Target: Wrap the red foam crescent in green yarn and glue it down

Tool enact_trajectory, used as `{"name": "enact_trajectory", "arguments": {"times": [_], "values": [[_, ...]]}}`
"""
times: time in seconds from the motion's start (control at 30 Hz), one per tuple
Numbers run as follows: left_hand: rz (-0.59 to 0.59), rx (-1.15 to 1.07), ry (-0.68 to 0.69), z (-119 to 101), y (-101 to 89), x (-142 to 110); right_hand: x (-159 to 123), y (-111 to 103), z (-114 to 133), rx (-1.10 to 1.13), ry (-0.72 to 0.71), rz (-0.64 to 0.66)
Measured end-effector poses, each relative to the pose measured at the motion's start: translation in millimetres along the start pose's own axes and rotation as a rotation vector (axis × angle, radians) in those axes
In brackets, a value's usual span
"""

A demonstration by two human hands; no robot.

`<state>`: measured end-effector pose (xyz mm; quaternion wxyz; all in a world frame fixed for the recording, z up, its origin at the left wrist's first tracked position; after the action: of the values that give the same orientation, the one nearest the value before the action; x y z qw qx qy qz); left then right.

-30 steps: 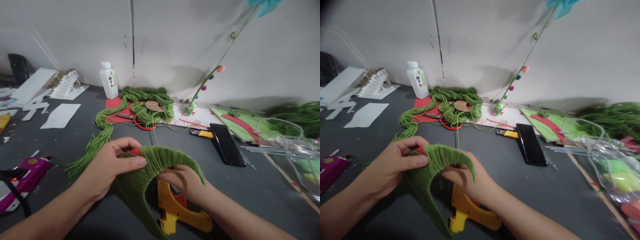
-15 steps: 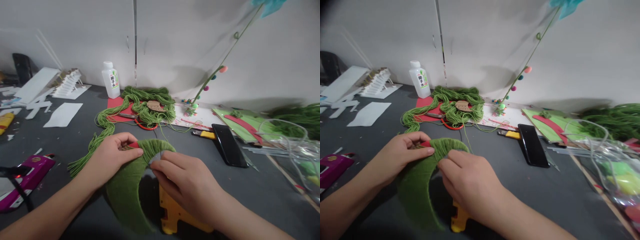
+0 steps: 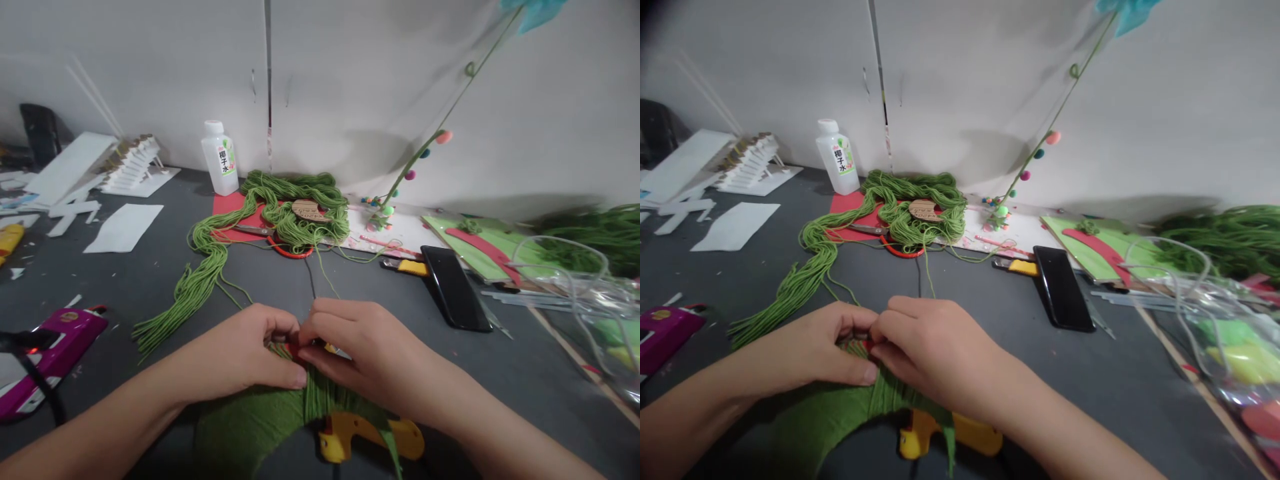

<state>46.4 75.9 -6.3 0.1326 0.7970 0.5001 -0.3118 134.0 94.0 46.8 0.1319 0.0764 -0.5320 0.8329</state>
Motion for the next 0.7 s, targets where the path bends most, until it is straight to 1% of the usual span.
{"name": "enact_trajectory", "arguments": {"times": [0.1, 0.2, 0.3, 0.37, 0.47, 0.53, 0.57, 0.63, 0.7], "values": [[0.018, -0.008, -0.019, 2, 2.0, 0, -2, -3, -1, 0.066, 0.021, 0.043], [0.011, 0.008, -0.045, 4, 2.3, 1, -6, -6, -2, 0.122, 0.038, 0.12], [0.012, 0.029, -0.066, 6, 2.6, 3, -9, -8, 1, 0.178, 0.021, 0.197], [0.012, 0.032, -0.07, 6, 1.7, 4, -11, -8, 5, 0.193, 0.014, 0.265], [-0.015, 0.047, -0.082, 6, -1.9, 6, -15, -7, 9, 0.171, 0.055, 0.343], [-0.053, 0.064, -0.094, 8, -5.3, 7, -15, -9, 14, 0.161, 0.062, 0.336], [-0.069, 0.07, -0.095, 8, -6.5, 7, -14, -9, 16, 0.158, 0.046, 0.308], [-0.083, 0.075, -0.079, 8, -6.8, 8, -10, -11, 19, 0.151, 0.008, 0.212], [-0.063, 0.087, -0.043, 6, -4.0, 7, -6, -11, 16, 0.149, 0.016, 0.102]]}}
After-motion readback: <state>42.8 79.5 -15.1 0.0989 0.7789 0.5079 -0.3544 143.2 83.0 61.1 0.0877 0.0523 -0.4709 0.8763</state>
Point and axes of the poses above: each hand's wrist, its own x-axis towards the middle knuckle, its own y-axis out of the palm, z = x × y, the point moved 7 cm from there along x, towards the middle knuckle, and after that the axes turned 15 degrees about -y, right-handed, at the moved point
